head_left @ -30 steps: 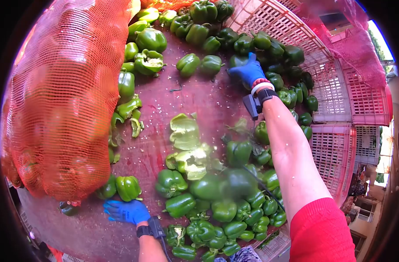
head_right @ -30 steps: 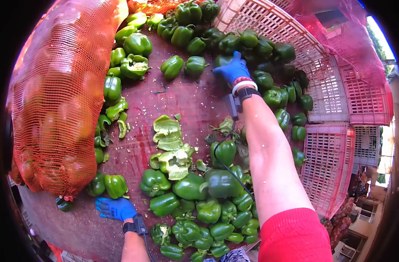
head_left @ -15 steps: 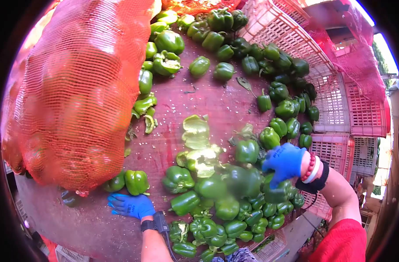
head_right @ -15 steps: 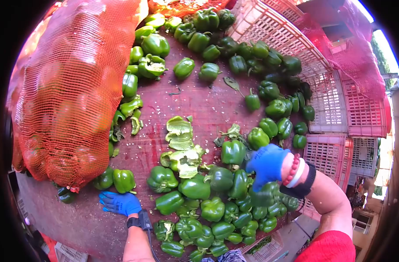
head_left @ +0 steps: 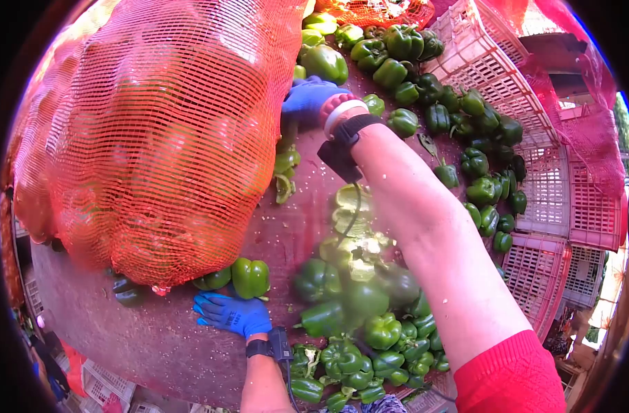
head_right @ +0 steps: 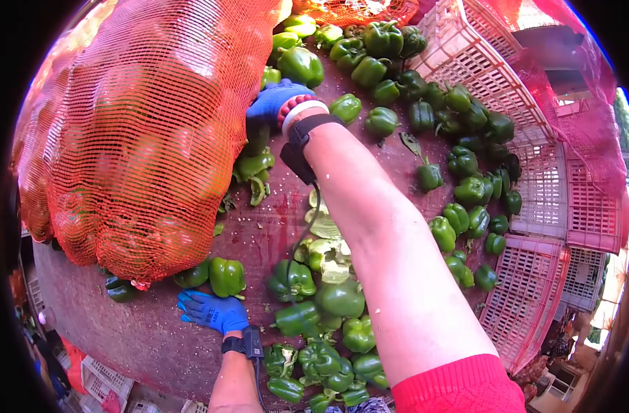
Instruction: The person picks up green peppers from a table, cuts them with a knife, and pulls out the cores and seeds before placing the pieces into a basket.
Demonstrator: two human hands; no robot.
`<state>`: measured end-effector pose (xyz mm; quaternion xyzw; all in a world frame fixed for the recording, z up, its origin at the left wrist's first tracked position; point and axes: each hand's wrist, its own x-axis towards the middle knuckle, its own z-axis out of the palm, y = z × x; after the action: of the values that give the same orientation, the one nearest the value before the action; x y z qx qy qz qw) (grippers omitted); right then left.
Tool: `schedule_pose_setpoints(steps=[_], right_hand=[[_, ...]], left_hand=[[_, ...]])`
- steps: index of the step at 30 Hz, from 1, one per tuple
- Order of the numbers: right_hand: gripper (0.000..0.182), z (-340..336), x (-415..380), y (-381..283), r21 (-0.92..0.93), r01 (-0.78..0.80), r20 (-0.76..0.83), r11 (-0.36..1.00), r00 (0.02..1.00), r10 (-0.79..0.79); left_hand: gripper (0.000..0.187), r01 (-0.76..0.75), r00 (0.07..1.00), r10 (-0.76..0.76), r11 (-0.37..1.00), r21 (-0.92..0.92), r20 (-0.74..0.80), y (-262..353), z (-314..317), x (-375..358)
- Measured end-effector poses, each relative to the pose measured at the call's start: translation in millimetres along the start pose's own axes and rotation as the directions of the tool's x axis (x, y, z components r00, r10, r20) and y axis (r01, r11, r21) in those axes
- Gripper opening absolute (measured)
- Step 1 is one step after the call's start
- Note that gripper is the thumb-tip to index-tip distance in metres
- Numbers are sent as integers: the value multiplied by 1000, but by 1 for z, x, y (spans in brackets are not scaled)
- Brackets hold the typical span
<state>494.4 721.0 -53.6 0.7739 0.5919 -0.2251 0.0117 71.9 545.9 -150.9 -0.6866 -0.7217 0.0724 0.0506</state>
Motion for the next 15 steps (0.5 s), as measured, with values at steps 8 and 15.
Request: schedule_pose_setpoints(steps=[8, 15], right_hand=[[54, 54, -186, -50, 172, 325, 284, 930, 888, -363], [35, 4, -239, -57, 631, 134, 613, 764, 517, -597]], left_hand=[[97, 23, 998, -27, 997, 67, 63, 6, -7, 1], [93, 7, 1000, -5, 998, 56, -27, 1, 8, 1]])
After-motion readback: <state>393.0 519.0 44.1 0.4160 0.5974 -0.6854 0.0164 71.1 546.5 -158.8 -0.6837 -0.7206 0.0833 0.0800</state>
